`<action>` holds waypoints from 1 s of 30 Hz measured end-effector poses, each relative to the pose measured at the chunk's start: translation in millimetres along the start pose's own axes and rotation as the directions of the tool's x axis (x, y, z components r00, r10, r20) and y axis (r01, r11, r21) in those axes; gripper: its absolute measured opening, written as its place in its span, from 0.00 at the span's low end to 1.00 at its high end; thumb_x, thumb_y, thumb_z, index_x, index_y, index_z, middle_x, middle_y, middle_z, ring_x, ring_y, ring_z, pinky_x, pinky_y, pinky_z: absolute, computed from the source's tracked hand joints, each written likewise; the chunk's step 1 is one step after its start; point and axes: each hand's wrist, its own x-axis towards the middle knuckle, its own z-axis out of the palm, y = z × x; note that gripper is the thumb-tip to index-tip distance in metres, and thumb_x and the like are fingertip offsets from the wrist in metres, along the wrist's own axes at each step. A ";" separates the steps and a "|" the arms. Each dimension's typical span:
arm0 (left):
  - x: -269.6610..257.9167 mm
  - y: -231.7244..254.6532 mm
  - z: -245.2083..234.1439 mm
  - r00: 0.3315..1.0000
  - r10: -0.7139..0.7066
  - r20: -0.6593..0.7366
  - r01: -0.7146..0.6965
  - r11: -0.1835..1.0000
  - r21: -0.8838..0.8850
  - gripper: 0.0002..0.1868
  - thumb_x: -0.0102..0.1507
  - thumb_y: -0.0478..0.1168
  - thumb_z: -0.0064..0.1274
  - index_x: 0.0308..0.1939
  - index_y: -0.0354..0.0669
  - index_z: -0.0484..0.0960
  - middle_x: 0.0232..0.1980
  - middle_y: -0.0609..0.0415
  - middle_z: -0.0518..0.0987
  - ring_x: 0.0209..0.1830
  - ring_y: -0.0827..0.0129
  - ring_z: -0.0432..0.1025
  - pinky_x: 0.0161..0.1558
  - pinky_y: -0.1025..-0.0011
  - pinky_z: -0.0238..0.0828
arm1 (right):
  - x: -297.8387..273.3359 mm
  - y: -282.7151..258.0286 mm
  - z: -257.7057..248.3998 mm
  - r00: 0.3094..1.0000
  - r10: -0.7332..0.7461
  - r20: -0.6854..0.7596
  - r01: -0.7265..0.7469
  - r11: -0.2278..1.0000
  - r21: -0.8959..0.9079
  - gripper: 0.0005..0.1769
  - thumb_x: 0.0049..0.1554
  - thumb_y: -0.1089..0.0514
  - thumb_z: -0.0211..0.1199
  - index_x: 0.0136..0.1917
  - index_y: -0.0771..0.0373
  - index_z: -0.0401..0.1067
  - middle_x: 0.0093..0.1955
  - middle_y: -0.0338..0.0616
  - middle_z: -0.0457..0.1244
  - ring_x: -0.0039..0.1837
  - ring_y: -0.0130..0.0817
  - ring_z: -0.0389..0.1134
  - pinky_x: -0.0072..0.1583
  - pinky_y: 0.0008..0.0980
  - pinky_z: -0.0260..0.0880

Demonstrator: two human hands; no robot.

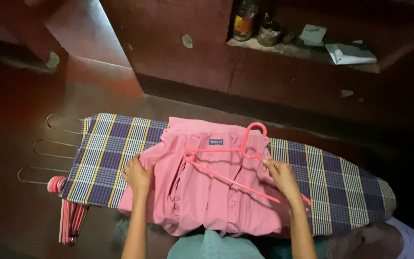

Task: The person picks up a pink shirt from a pile of clothes, places it on a hanger, and buttons it up on an ironing board. The person then hangs the shirt on a clothes rack.

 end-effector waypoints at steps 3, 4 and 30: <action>14.1 2.4 -4.2 0.993 -0.055 0.101 0.065 0.993 -0.097 0.25 0.58 0.55 0.64 0.49 0.42 0.85 0.37 0.42 0.82 0.41 0.49 0.76 0.52 0.48 0.65 | 6.5 7.3 0.0 0.997 0.051 0.053 -0.052 0.999 0.017 0.25 0.62 0.44 0.58 0.35 0.66 0.76 0.24 0.37 0.53 0.30 0.25 0.51 0.34 0.34 0.54; 20.4 7.0 -9.8 0.991 -0.078 0.107 0.098 0.976 -0.195 0.23 0.59 0.56 0.64 0.45 0.39 0.85 0.33 0.41 0.80 0.36 0.48 0.75 0.45 0.49 0.67 | 12.6 9.2 1.0 0.997 0.049 0.068 -0.050 0.998 0.022 0.24 0.62 0.44 0.59 0.36 0.66 0.76 0.24 0.37 0.54 0.30 0.24 0.52 0.34 0.33 0.55; -82.9 158.9 -76.8 0.822 0.364 0.439 -0.256 0.923 -0.286 0.16 0.61 0.50 0.57 0.46 0.45 0.77 0.41 0.47 0.82 0.39 0.48 0.77 0.38 0.51 0.71 | 98.7 -3.7 152.7 0.955 -0.056 0.293 0.007 0.986 0.169 0.22 0.64 0.47 0.58 0.37 0.63 0.78 0.25 0.37 0.59 0.30 0.25 0.56 0.34 0.29 0.54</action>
